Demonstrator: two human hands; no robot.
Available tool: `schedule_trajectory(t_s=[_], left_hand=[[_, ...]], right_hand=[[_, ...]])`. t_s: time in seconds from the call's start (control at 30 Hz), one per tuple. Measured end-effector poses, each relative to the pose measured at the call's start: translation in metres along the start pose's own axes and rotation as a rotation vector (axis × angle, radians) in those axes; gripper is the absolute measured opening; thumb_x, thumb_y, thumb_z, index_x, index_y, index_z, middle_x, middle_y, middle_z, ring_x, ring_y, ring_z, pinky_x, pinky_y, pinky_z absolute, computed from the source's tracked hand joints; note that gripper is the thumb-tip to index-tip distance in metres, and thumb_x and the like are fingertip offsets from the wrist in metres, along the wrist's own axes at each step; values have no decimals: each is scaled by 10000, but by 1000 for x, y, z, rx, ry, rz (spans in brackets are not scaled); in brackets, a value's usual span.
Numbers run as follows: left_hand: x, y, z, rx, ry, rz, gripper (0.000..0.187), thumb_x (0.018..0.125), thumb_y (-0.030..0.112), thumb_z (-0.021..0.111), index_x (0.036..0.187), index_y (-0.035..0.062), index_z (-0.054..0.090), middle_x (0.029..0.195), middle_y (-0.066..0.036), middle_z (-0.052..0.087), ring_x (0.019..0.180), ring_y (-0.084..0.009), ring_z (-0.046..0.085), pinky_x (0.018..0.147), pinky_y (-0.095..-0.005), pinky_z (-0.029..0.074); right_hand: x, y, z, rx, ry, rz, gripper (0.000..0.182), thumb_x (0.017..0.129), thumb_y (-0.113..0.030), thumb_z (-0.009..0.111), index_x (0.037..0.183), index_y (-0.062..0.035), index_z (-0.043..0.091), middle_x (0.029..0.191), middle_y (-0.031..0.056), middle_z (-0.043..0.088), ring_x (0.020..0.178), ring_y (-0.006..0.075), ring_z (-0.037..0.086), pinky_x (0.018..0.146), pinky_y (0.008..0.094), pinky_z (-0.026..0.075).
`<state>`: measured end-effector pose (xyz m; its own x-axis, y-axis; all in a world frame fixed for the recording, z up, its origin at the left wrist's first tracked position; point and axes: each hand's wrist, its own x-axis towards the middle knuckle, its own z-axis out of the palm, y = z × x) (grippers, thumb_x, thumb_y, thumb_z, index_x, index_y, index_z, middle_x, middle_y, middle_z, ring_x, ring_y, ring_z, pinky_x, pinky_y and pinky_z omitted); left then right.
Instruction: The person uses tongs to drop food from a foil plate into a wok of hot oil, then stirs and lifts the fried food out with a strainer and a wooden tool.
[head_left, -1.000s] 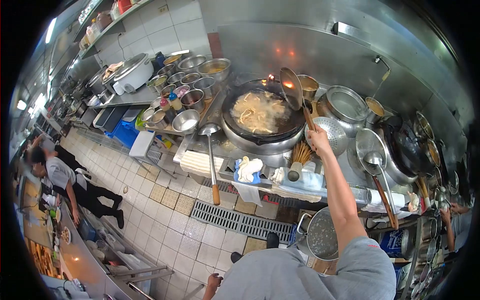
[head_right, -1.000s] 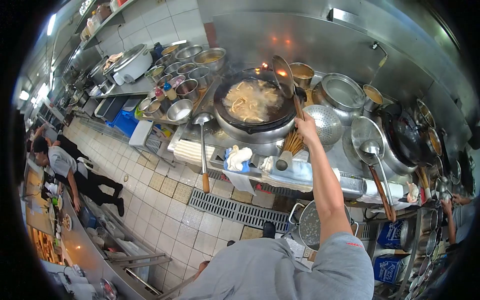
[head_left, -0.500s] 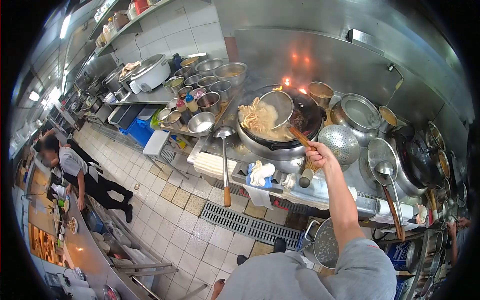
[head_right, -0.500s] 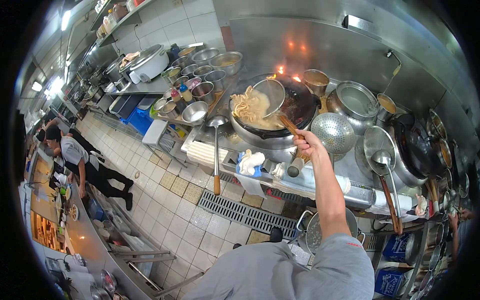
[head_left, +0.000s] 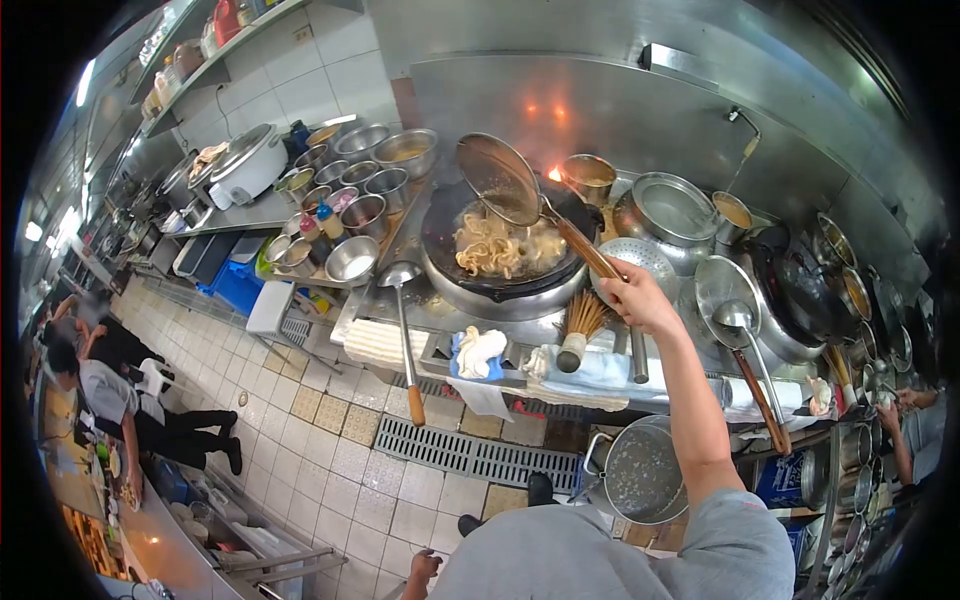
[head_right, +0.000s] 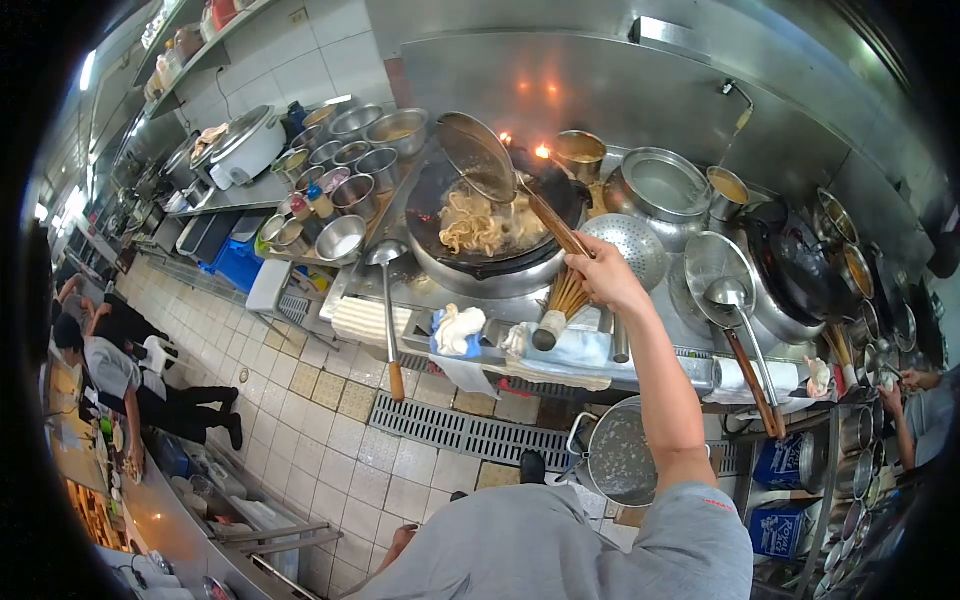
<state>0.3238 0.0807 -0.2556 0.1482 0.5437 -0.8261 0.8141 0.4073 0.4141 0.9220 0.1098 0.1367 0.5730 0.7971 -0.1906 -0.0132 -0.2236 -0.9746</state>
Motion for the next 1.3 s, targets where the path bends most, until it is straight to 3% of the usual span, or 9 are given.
schedule_trajectory(t_s=[0.2,0.27,0.3,0.4,0.63,0.73,0.83,1.13,1.3], left_hand=[[20,28,12,-89,106,85,578,676,61,659,1217,-21,472,843,-136,603,621,-188,582,516,-315,512],[15,38,14,-58,95,86,571,674,63,662,1208,-21,480,867,-140,603,623,-187,583,507,-310,508],[10,39,16,-15,78,79,563,672,65,665,1200,-20,487,890,-144,602,625,-186,584,498,-305,503],[29,-5,27,113,78,150,561,654,47,681,1182,-19,502,852,-132,603,599,-189,580,471,-299,488],[30,-76,18,54,-2,341,479,759,298,610,1122,-8,543,852,-211,633,668,-292,610,655,-393,494],[20,-71,11,-46,-15,168,487,719,201,636,1142,-15,528,825,-177,620,626,-252,594,579,-356,485],[18,-52,7,-154,-20,15,521,678,105,662,1161,-21,513,799,-142,608,585,-211,579,503,-319,477],[0,-9,-5,-158,89,115,535,671,23,638,1178,-52,485,645,-70,555,484,-137,495,408,-277,426],[-3,-40,2,-149,164,118,486,688,75,632,1150,-33,525,645,-74,595,557,-163,585,465,-288,475]], right_hand=[[31,23,-51,361,1,63,439,844,-91,512,1275,-138,443,611,-13,409,383,22,282,300,192,167],[58,36,-60,205,240,-85,435,813,-86,530,1243,-119,473,647,18,474,427,62,385,341,220,291],[93,55,-64,-301,490,-373,476,763,-78,531,1237,-95,482,768,118,602,602,215,580,529,329,468],[210,125,-122,-716,556,-352,520,739,-85,582,1249,-105,483,851,133,626,748,252,600,679,363,482],[109,75,-67,-462,504,-302,480,712,-68,514,1190,-27,513,934,213,621,899,336,598,814,378,444],[94,79,-51,-435,401,-375,474,731,-63,511,1205,-38,500,824,169,615,655,250,597,603,353,478],[72,60,-18,103,159,116,233,810,-63,477,1042,-59,502,656,51,480,379,92,358,299,251,223],[76,91,64,1065,-161,570,81,927,-151,387,950,-74,379,695,52,442,398,33,273,286,167,186],[98,106,86,1175,-280,564,122,937,-183,387,921,-63,373,681,42,429,387,32,277,276,157,197]])
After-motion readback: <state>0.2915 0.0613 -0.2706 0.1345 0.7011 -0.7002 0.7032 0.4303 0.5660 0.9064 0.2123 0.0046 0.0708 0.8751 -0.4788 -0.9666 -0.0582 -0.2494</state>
